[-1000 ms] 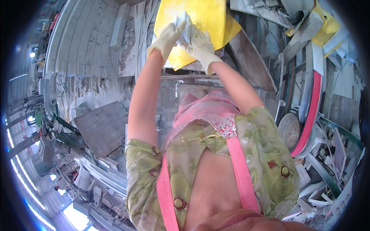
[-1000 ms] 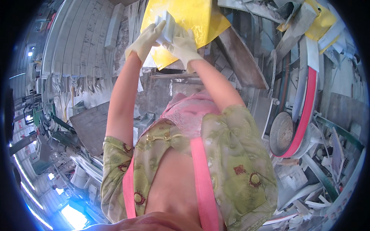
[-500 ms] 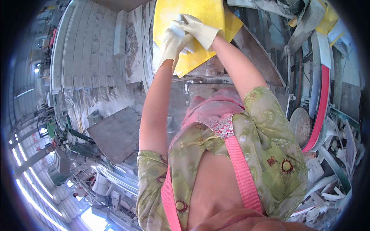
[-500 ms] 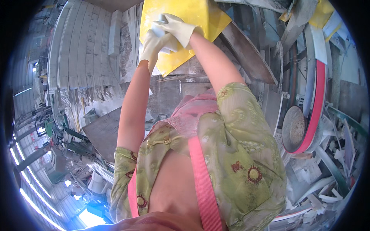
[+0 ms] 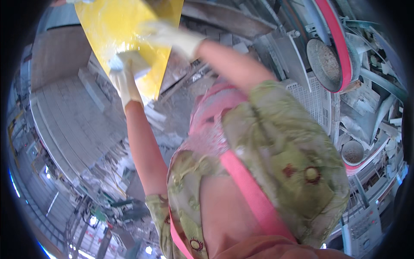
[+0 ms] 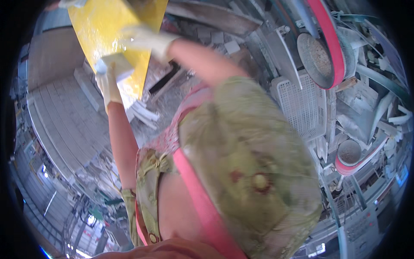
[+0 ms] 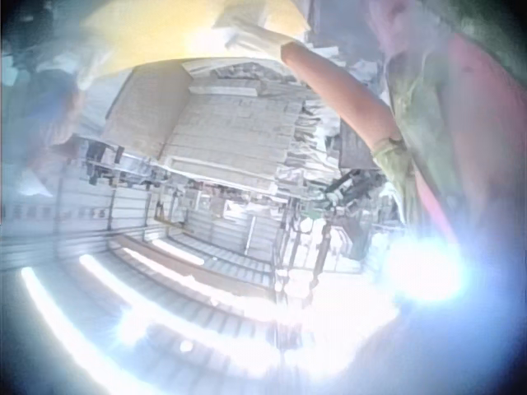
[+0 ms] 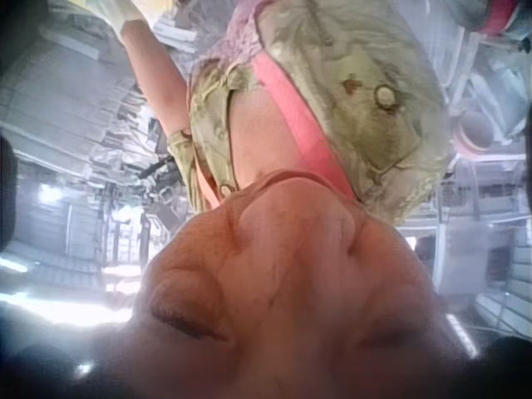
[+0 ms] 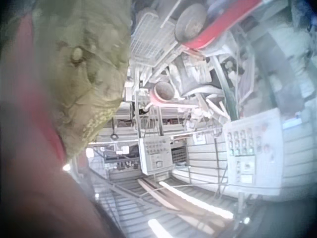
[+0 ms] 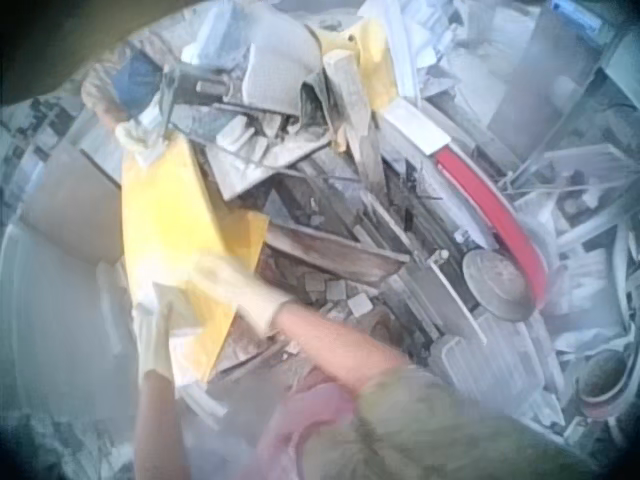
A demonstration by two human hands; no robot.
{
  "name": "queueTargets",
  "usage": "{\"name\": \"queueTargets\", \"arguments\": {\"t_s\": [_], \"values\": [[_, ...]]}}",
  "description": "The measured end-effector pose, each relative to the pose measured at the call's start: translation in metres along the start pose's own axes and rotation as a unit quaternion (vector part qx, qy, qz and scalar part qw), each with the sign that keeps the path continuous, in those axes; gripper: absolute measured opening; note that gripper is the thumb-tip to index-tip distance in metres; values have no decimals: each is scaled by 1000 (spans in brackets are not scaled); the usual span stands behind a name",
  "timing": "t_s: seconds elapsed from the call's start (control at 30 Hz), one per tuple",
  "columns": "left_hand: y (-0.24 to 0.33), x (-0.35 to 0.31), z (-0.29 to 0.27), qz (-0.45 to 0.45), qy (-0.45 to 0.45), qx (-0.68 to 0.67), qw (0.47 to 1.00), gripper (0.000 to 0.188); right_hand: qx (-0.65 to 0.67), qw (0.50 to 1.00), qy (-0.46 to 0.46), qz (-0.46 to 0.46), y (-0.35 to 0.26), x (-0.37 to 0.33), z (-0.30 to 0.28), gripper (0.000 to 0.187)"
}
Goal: The person sorts white rectangular pieces from a pile of debris on a yellow tray. They pick up pieces, separate them, and place them into a stack on the floor. The person repeats this process throughout the clip.
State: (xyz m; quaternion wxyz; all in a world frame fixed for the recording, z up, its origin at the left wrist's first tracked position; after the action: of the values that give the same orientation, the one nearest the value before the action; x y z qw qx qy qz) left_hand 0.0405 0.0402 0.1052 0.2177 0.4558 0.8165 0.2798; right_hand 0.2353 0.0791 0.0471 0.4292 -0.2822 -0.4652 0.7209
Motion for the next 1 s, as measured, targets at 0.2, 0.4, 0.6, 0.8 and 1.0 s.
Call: {"name": "queueTargets", "arguments": {"t_s": [0.2, 0.4, 0.6, 0.8, 1.0], "values": [[-25, 6, 0, -32, -5, 7, 999, 81, -117, 888, 427, -121, -75, -161, -232, 34], [-29, 9, -3, 19, -59, -21, 998, 79, -244, 810, 518, -125, -131, -275, -360, 44], [-18, -10, 12, -70, 43, 4, 997, 75, -655, 647, 390, 14, -173, -225, -430, 50], [-30, -4, 15, -102, 60, -59, 991, 79, -829, 536, 157, -14, -194, -134, -423, 70], [-44, -1, 22, 27, 39, -149, 988, 68, -867, 488, 94, -23, -183, -109, -461, 67]]}}
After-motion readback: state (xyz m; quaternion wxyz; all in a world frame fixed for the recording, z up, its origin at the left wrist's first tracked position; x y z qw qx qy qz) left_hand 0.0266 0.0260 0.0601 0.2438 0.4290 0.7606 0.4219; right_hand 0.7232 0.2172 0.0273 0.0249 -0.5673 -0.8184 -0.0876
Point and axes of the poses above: each hand's wrist, its own x-axis towards the middle knuckle, its own z-axis out of the palm, y = z × x, the point moved 3 cm from there along x, towards the middle knuckle, and after that the axes turned 6 degrees about x, right-handed, at the moved point
